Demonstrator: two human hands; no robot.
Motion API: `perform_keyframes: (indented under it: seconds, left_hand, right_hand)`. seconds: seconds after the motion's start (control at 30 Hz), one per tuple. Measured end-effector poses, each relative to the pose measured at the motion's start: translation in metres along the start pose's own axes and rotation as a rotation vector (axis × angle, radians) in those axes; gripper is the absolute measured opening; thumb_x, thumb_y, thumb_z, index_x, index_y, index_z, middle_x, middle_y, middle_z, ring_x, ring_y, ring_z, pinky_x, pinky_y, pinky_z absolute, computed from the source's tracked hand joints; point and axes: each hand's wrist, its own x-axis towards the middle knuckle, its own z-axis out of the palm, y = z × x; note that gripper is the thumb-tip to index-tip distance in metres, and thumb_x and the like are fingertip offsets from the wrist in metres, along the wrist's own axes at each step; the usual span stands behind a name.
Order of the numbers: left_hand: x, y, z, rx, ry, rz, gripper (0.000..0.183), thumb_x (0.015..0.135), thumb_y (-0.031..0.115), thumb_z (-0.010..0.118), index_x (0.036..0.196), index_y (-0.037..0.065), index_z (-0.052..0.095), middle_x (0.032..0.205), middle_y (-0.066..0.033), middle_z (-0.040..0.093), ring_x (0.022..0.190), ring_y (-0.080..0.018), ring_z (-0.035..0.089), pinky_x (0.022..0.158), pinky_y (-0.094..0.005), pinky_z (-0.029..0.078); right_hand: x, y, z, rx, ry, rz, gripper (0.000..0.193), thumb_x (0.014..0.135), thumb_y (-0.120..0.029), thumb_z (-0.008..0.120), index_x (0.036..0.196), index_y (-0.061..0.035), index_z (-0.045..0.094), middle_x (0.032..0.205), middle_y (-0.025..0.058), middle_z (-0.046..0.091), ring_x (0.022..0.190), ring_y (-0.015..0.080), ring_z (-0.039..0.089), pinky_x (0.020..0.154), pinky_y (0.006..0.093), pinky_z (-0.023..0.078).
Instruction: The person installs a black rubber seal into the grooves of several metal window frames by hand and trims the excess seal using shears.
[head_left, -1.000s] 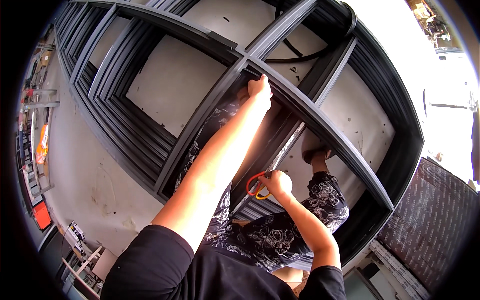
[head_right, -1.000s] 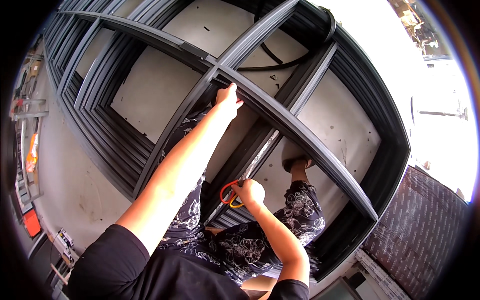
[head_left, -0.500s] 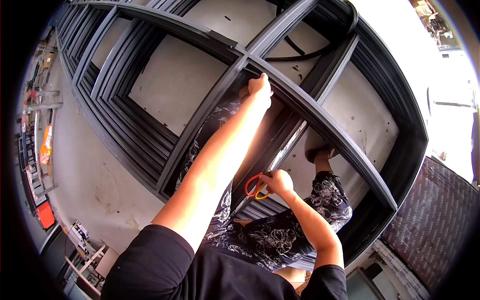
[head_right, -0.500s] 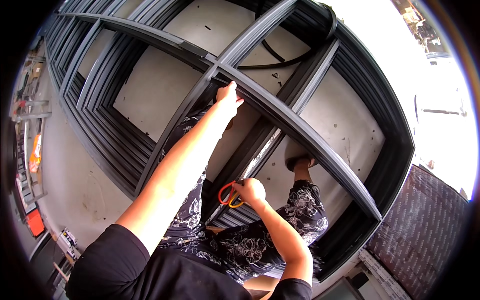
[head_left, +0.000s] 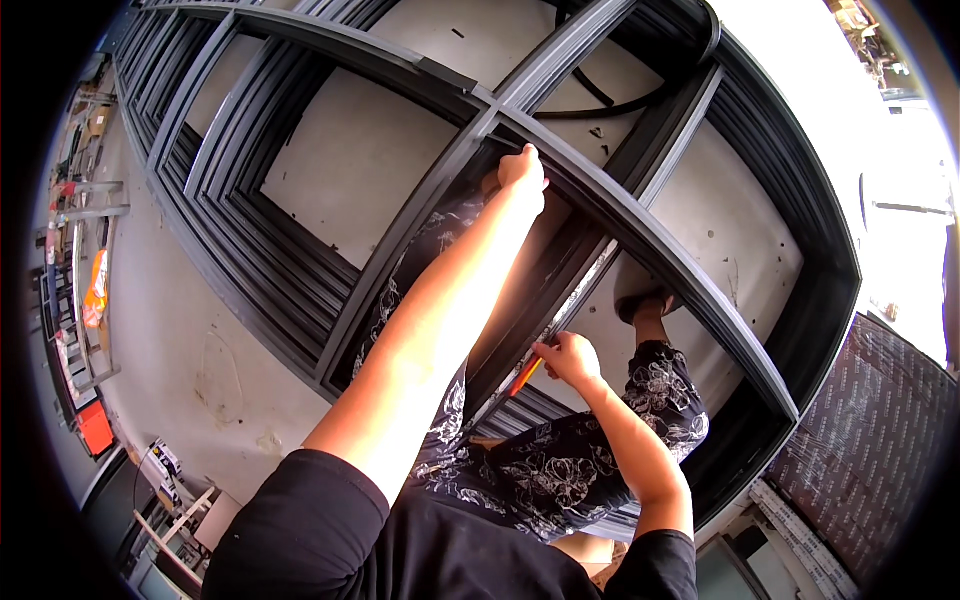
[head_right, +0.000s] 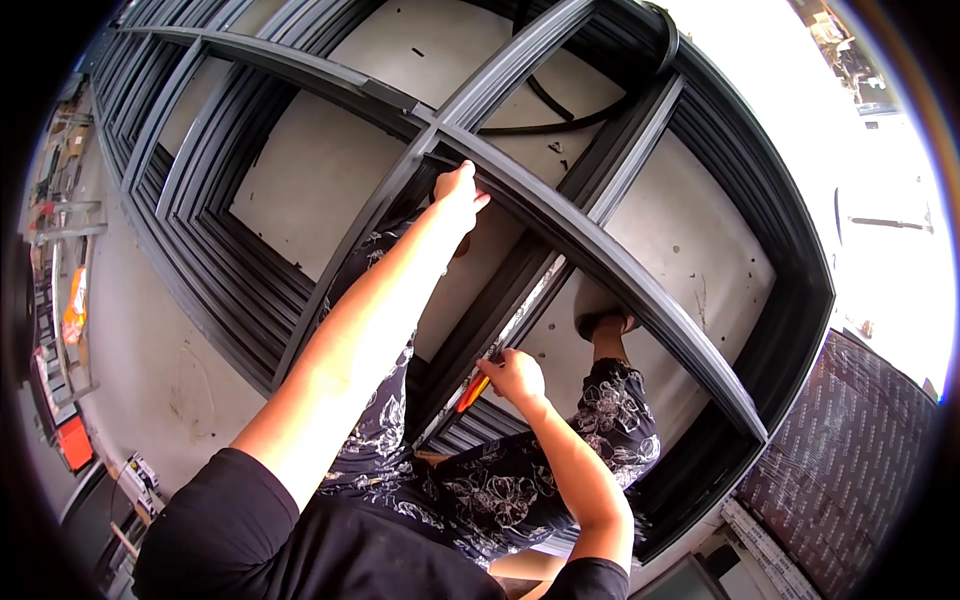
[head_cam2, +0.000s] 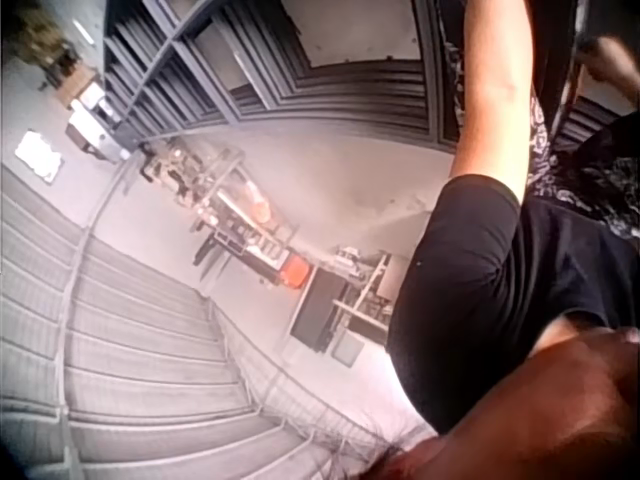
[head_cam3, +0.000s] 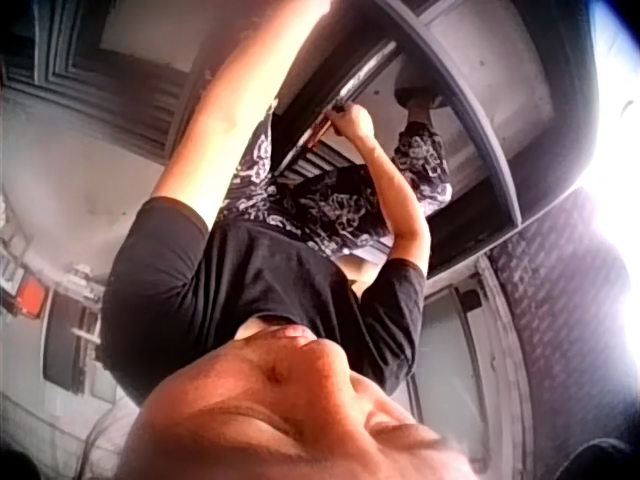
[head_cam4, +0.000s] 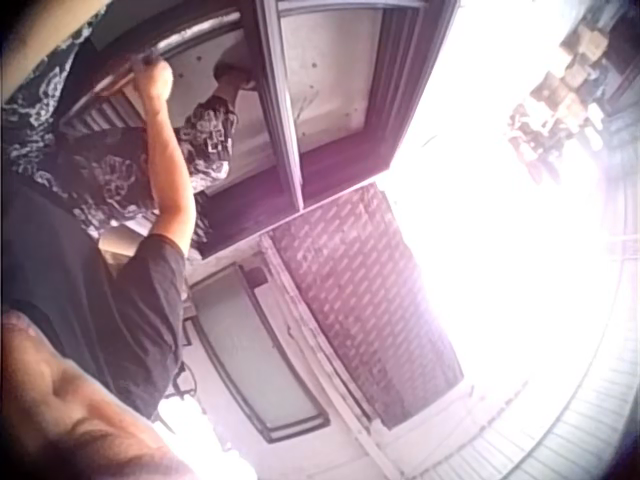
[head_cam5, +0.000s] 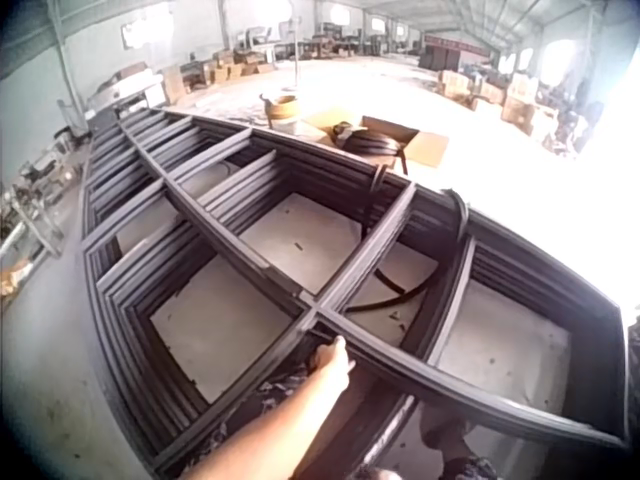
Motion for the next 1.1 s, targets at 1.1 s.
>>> perform_keyframes:
  seconds: [1.1]
  left_hand:
    - [0.004,-0.003,-0.003,-0.086,-0.120,0.023,0.046,0.100,0.030,0.058,0.131,-0.004,0.049,0.127,-0.0202,0.052,0.113,-0.0349,0.056,0.100,-0.0491,0.052]
  right_hand:
    - [0.040,0.063,0.021,0.498,0.062,0.178,0.038,0.097,-0.025,0.052,0.101,0.0116,0.062,0.078,0.0193,0.068,0.066,0.0301,0.072,0.067,0.0376,0.061]
